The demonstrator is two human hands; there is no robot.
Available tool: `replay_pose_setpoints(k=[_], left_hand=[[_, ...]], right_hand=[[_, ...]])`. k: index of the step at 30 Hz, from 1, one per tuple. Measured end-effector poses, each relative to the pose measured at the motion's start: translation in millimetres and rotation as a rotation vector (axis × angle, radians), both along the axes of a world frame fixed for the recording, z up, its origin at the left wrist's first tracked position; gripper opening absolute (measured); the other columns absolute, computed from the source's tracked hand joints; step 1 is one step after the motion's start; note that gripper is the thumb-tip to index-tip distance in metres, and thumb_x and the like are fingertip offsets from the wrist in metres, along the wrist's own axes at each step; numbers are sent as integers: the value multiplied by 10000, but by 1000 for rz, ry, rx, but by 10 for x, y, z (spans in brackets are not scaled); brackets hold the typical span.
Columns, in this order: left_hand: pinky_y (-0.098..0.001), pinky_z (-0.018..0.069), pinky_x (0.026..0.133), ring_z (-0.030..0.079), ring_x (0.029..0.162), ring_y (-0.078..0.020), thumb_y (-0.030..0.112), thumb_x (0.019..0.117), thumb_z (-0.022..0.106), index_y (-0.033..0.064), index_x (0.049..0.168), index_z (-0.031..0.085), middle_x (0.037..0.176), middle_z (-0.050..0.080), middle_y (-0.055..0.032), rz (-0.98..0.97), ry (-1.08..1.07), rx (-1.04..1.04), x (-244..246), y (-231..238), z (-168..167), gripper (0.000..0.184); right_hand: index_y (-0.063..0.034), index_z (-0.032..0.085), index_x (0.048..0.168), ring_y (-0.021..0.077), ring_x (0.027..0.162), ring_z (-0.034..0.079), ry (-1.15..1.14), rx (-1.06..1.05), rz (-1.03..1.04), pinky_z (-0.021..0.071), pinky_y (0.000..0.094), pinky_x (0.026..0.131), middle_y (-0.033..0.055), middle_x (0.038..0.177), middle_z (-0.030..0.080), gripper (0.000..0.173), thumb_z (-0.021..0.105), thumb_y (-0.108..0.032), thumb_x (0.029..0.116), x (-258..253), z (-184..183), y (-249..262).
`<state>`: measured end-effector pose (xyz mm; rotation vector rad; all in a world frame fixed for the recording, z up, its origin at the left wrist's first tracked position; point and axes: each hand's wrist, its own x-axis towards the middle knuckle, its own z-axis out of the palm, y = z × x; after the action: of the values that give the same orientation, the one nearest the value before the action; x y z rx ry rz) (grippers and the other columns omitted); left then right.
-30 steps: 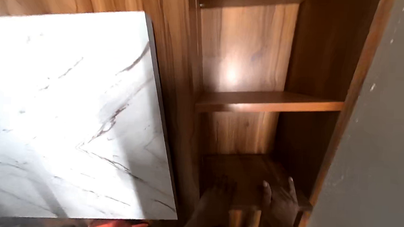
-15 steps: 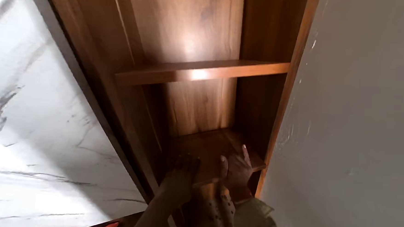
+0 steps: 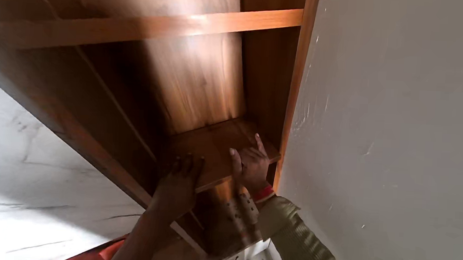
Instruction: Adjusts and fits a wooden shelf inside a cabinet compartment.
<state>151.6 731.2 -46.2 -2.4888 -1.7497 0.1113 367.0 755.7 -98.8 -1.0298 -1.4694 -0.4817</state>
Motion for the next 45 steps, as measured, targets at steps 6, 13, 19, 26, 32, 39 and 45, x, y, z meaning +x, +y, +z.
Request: replay_pose_setpoints(k=[6,13,19,26,32,39,45], left_hand=[[-565,336,1175,278,1519,-415,190,814,774,240,1639,273,1676,263,-150,20,18,-39,24,9,155,967],[-581,338,1172,315,1503,-404,161,810,782,268,1618,329,1664,301,-128,18,-30,-16,-2,15,142,932],[-574,338,1173,256,1528,-407,195,854,766,266,1636,279,1687,246,-119,41,-7,-58,36,18,147,924],[-568,306,1195,260,1525,-414,183,832,767,249,1644,251,1686,236,-146,50,8,-54,55,42,150,964],[-578,320,1181,275,1517,-417,200,824,779,241,1637,274,1681,250,-149,37,13,-27,57,15,91,958],[-572,349,1164,315,1506,-396,210,827,799,239,1611,344,1655,318,-139,-36,-34,24,18,-16,103,907],[-493,494,950,563,1148,-362,441,729,854,-36,1320,567,1317,529,-265,251,-906,839,-482,-732,-591,813]], right_hand=[[-95,608,580,198,583,649,18,71,-111,534,523,998,35,561,602,592,427,-374,1069,88,16,133],[-77,632,624,194,663,682,35,96,-19,512,534,1044,51,617,637,587,421,-366,1090,152,147,-136],[-79,616,599,209,603,660,11,54,-75,532,527,1005,52,587,617,560,448,-336,1068,85,97,118],[-83,702,694,196,738,720,25,122,-116,495,517,1063,50,708,712,549,412,-354,1074,42,13,144],[-61,762,837,217,923,742,24,79,-30,385,596,1154,75,854,765,543,397,-369,1095,89,46,-136],[-41,719,743,266,894,738,7,-37,-108,367,611,1157,95,795,740,535,422,-318,1090,-24,25,28],[-101,770,978,238,1136,693,116,37,47,256,662,1194,53,1054,771,438,408,-325,1084,-573,222,-460]])
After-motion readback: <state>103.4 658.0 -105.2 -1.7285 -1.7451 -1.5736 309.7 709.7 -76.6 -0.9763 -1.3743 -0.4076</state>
